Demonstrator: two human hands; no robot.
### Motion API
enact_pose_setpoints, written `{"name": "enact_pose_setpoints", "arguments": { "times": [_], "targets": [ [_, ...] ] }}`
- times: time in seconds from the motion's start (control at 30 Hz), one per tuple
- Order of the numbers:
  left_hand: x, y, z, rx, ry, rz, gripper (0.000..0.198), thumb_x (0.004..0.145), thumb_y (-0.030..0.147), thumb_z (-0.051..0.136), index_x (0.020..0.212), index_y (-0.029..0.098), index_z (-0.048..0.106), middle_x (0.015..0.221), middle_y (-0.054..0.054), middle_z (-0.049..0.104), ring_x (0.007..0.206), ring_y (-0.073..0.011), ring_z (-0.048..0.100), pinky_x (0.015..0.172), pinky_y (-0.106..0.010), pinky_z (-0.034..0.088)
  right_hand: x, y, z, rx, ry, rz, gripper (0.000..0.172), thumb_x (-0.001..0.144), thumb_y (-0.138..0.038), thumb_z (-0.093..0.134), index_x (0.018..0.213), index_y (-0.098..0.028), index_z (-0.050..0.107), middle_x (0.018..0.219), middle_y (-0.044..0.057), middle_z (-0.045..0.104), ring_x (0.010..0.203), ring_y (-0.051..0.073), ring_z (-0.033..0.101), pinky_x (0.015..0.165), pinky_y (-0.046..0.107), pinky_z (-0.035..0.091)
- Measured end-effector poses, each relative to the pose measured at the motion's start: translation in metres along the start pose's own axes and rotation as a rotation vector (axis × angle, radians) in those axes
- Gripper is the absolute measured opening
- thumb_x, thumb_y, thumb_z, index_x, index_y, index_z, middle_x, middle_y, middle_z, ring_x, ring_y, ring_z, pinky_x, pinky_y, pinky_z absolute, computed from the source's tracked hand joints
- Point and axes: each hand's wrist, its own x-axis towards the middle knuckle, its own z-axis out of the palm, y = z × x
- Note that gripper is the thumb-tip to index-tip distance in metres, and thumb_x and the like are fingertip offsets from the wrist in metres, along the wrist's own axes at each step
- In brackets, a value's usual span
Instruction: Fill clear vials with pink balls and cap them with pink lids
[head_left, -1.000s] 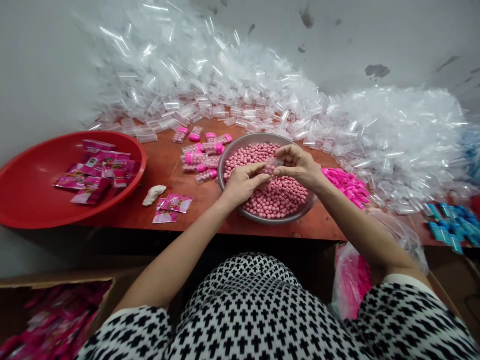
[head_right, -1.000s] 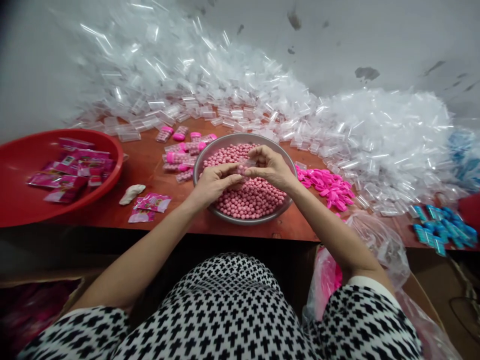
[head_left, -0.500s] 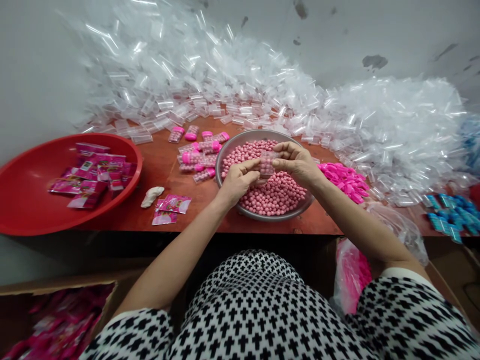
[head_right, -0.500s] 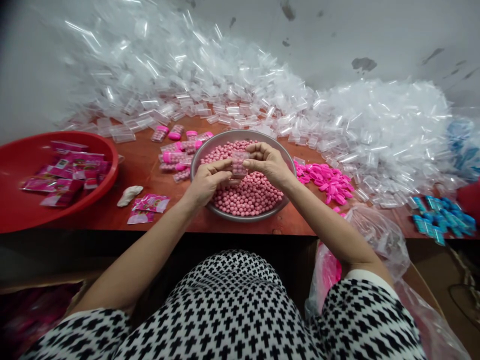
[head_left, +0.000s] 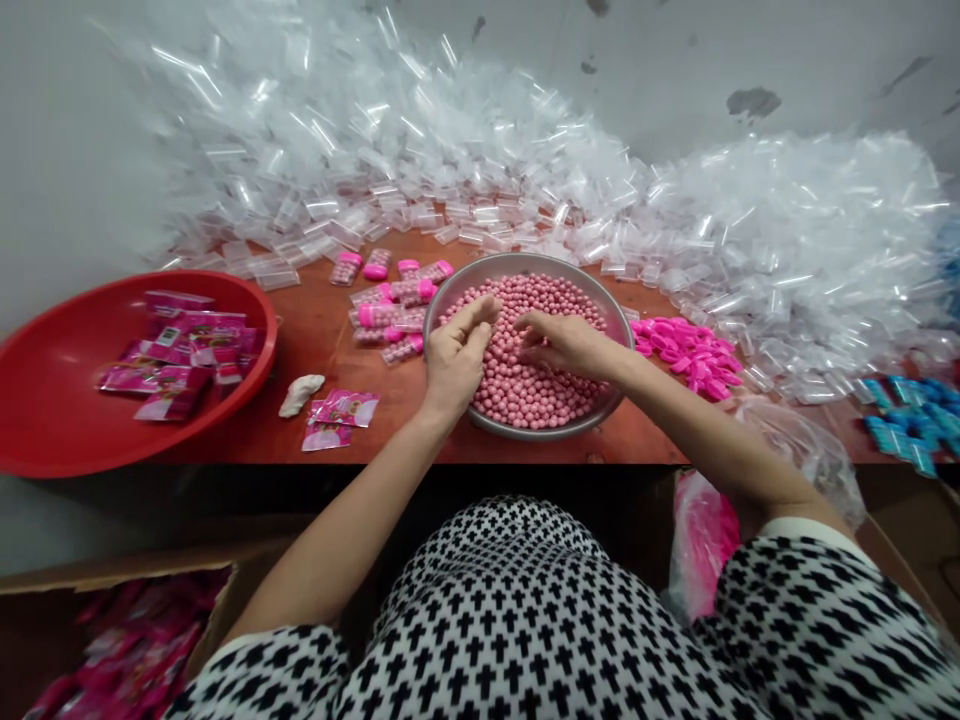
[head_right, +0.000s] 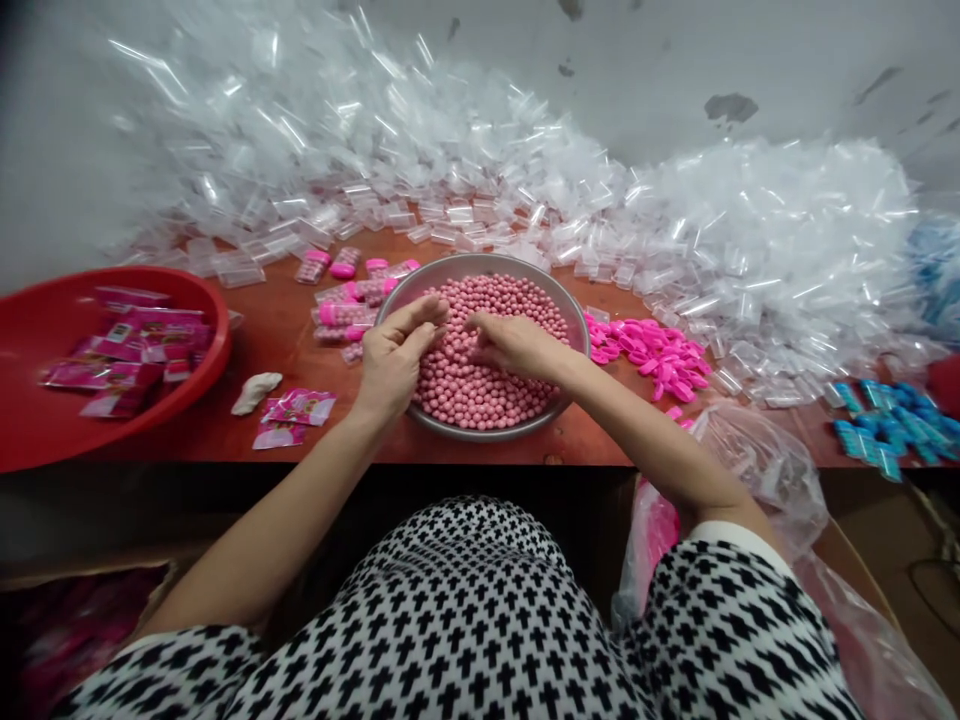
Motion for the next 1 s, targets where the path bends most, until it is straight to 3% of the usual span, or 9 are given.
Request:
{"name": "enact_pose_setpoints", "arguments": {
  "times": [0.1,0.2,0.37,0.53,0.7,0.8,0.83,0.9,1.0],
  "targets": [
    [-0.003,0.002,-0.001,0.008,-0.013,0.012,0.04,0.084,0.03,0.062,0.121,0.018,0.071,0.125,-0.009,0.074,0.119,-0.0238,0.069,0.108,-0.044,0.054,-0.008,0.007,-0.001,0.564,0.152,0.075,0.039,0.084,-0.033,0.074,0.115,-0.024,0.053,0.095,0.002,0.075,0.086,0.02,0.071,0.081,0.035,0.056],
    [-0.004,0.008,0.0,-0.012,-0.139,-0.032,0.045,0.081,0.041,0.071,0.119,0.016,0.073,0.124,-0.01,0.074,0.116,-0.0276,0.07,0.101,-0.044,0.059,-0.016,0.009,-0.003,0.962,0.235,0.104,0.052,0.072,-0.039,0.086,0.111,-0.024,0.054,0.089,0.0,0.073,0.081,0.018,0.072,0.078,0.034,0.06],
    [-0.004,0.015,0.004,-0.037,-0.383,-0.135,0.055,0.074,0.047,0.082,0.117,0.014,0.075,0.12,-0.012,0.075,0.104,-0.0298,0.073,0.089,-0.043,0.063,-0.015,-0.002,0.001,1.047,0.321,0.108,0.056,0.065,-0.038,0.093,0.106,-0.023,0.057,0.088,-0.001,0.07,0.081,0.016,0.071,0.076,0.03,0.06],
    [-0.005,0.015,0.005,-0.057,-0.381,-0.153,0.052,0.074,0.049,0.081,0.112,0.014,0.077,0.116,-0.012,0.076,0.104,-0.031,0.072,0.091,-0.044,0.062,-0.019,-0.002,0.002,1.027,0.31,0.079,0.054,0.065,-0.039,0.093,0.103,-0.023,0.059,0.09,-0.001,0.066,0.082,0.015,0.067,0.075,0.028,0.059],
    [-0.004,0.015,0.007,0.028,-0.354,-0.129,0.051,0.075,0.046,0.08,0.113,0.013,0.077,0.118,-0.013,0.075,0.103,-0.0304,0.073,0.09,-0.044,0.062,-0.032,0.008,-0.007,0.927,0.316,0.063,0.045,0.074,-0.042,0.086,0.105,-0.022,0.062,0.092,0.001,0.069,0.082,0.015,0.067,0.073,0.028,0.055],
    [-0.003,0.016,0.008,0.001,-0.326,-0.131,0.049,0.074,0.045,0.081,0.11,0.013,0.077,0.114,-0.012,0.077,0.105,-0.0293,0.073,0.091,-0.042,0.062,-0.033,0.014,-0.013,0.585,0.338,0.069,0.028,0.085,-0.038,0.074,0.103,-0.019,0.067,0.097,0.004,0.073,0.085,0.018,0.067,0.077,0.029,0.051],
    [-0.003,0.017,0.009,-0.035,-0.311,-0.135,0.049,0.073,0.046,0.082,0.11,0.013,0.077,0.112,-0.012,0.077,0.105,-0.0292,0.072,0.09,-0.042,0.062,-0.031,0.015,-0.015,0.397,0.291,0.09,0.021,0.087,-0.034,0.071,0.1,-0.018,0.07,0.097,0.006,0.074,0.086,0.019,0.067,0.078,0.029,0.05],
    [-0.004,0.018,0.009,-0.093,-0.283,-0.149,0.047,0.074,0.045,0.082,0.109,0.014,0.076,0.112,-0.011,0.077,0.107,-0.0289,0.072,0.089,-0.041,0.063,-0.024,0.016,-0.015,0.027,0.079,0.128,0.012,0.087,-0.025,0.067,0.093,-0.017,0.074,0.094,0.007,0.076,0.087,0.02,0.068,0.08,0.029,0.046],
    [-0.006,0.018,0.007,-0.086,-0.253,-0.182,0.046,0.072,0.042,0.083,0.108,0.015,0.076,0.113,-0.011,0.076,0.104,-0.0267,0.072,0.087,-0.038,0.063,-0.014,0.014,-0.01,-0.267,-0.253,0.13,0.015,0.088,-0.018,0.063,0.093,-0.017,0.077,0.091,0.009,0.078,0.085,0.02,0.069,0.077,0.027,0.044]
  ]
}}
